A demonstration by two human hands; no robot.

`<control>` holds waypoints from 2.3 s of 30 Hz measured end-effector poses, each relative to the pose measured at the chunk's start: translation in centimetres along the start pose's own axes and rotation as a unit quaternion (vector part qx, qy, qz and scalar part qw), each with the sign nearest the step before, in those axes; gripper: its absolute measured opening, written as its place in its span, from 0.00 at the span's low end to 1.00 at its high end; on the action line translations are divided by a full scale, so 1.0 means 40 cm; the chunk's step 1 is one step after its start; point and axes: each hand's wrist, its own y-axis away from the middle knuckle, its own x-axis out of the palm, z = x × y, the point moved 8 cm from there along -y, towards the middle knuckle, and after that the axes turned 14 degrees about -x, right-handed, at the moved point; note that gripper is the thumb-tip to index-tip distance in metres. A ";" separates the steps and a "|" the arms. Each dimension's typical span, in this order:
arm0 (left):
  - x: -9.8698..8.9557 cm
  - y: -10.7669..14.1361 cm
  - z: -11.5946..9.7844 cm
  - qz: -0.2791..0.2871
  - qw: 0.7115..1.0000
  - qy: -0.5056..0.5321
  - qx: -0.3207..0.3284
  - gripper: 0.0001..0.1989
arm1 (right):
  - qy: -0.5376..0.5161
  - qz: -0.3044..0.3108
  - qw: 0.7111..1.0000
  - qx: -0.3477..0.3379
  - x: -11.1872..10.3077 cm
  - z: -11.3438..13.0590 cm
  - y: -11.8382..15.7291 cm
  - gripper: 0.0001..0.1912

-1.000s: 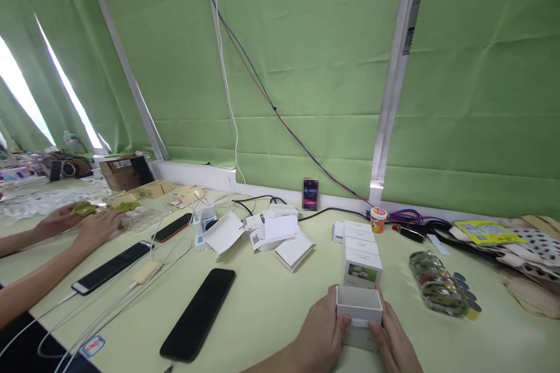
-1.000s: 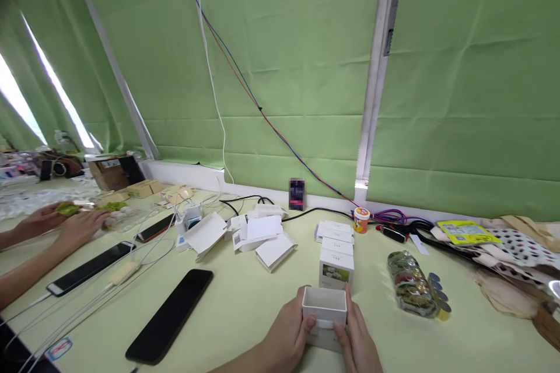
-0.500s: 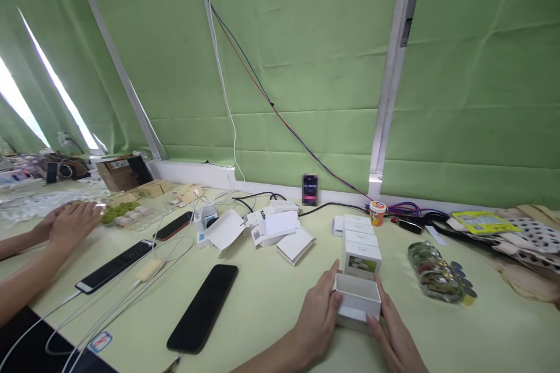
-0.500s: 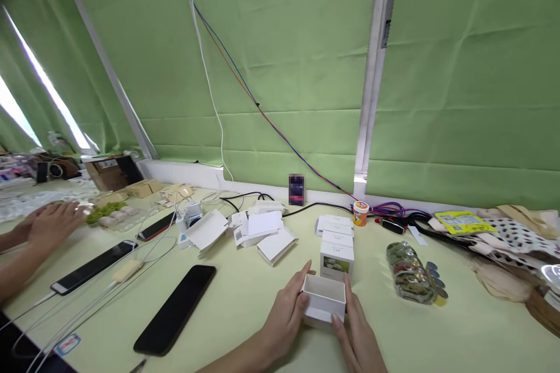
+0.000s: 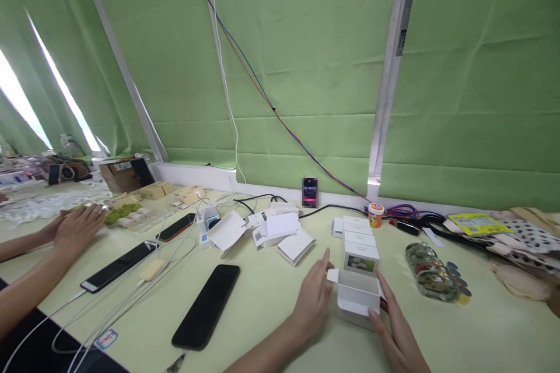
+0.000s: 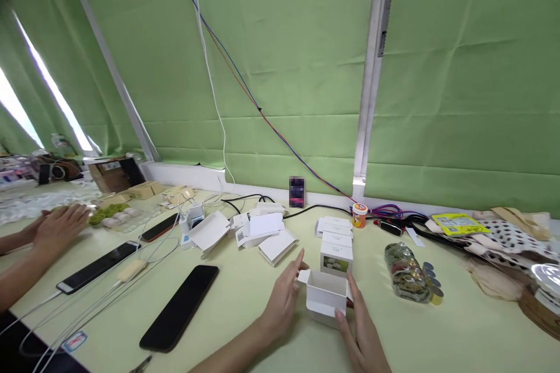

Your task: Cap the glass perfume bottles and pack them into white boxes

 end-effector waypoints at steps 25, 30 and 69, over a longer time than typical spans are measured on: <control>-0.165 -0.103 0.166 -0.148 0.902 -0.367 -0.175 0.33 | -0.090 -0.046 0.992 0.073 -0.051 0.001 -0.025 0.35; -0.170 -0.103 0.169 -0.146 0.903 -0.361 -0.183 0.31 | -0.115 -0.067 0.988 0.079 -0.055 -0.011 -0.028 0.33; -0.097 -0.108 0.151 0.047 0.701 0.687 -0.186 0.28 | -0.059 -0.044 0.996 -0.043 -0.059 -0.002 -0.027 0.26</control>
